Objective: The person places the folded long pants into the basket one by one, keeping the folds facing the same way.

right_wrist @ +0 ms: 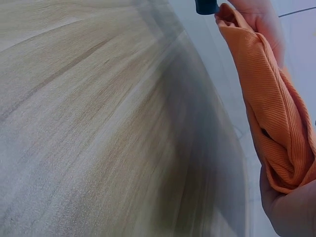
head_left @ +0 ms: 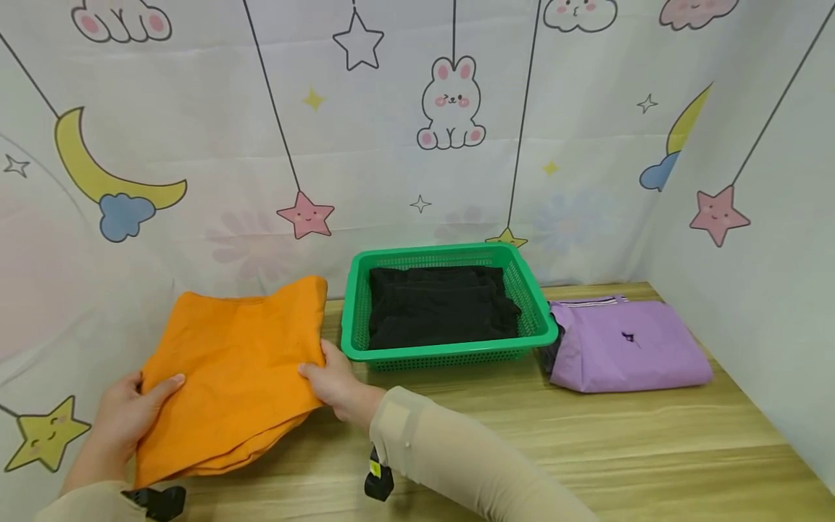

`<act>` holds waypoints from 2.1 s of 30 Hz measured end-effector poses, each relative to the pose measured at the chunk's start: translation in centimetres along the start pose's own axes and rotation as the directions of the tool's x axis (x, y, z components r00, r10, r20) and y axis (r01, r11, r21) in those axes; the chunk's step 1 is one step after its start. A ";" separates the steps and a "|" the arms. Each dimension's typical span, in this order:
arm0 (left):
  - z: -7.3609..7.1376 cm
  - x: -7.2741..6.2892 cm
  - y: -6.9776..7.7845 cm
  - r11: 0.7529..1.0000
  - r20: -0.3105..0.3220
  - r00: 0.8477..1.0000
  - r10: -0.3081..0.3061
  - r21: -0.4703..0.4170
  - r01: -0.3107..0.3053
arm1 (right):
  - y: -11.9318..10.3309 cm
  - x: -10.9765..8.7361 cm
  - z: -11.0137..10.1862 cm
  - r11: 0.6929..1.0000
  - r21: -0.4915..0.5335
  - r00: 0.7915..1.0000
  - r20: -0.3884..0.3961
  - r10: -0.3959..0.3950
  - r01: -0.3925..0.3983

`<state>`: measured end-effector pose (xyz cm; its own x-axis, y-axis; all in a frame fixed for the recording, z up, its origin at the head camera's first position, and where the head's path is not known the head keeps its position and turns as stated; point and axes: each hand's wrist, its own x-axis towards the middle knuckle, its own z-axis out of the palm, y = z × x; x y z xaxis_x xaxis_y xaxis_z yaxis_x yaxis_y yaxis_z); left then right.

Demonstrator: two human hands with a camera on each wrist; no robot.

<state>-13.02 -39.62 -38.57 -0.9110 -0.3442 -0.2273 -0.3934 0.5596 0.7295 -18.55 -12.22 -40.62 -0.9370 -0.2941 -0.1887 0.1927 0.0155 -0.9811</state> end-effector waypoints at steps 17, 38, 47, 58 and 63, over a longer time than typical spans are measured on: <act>0.1 -0.4 -0.2 0.999 -0.013 1.000 0.013 -0.043 -0.014 | -0.2 -0.2 -0.1 1.000 -0.022 1.000 0.003 -0.006 0.006; -0.1 -0.7 0.3 0.999 -0.039 0.999 -0.028 -0.046 0.026 | -0.7 -0.2 -0.3 0.999 -0.040 1.000 0.005 -0.008 0.008; -0.1 -0.8 0.6 0.998 -0.025 1.000 -0.019 -0.061 0.017 | -0.7 -0.2 -0.4 0.999 -0.035 1.000 0.007 -0.014 0.014; 0.0 -1.0 0.6 0.998 -0.032 0.999 -0.018 -0.059 0.016 | -0.6 -0.5 -0.5 1.000 -0.025 1.000 0.015 -0.016 0.016; -0.1 -1.1 0.6 0.999 -0.044 0.999 -0.011 -0.048 0.009 | -0.8 -0.5 -0.5 1.000 -0.020 1.000 0.016 -0.012 0.013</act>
<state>-12.29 -39.01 -37.79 -0.9004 -0.3829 -0.2067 -0.3949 0.5196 0.7577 -18.39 -11.59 -39.73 -0.9345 -0.3096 -0.1759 0.1750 0.0309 -0.9841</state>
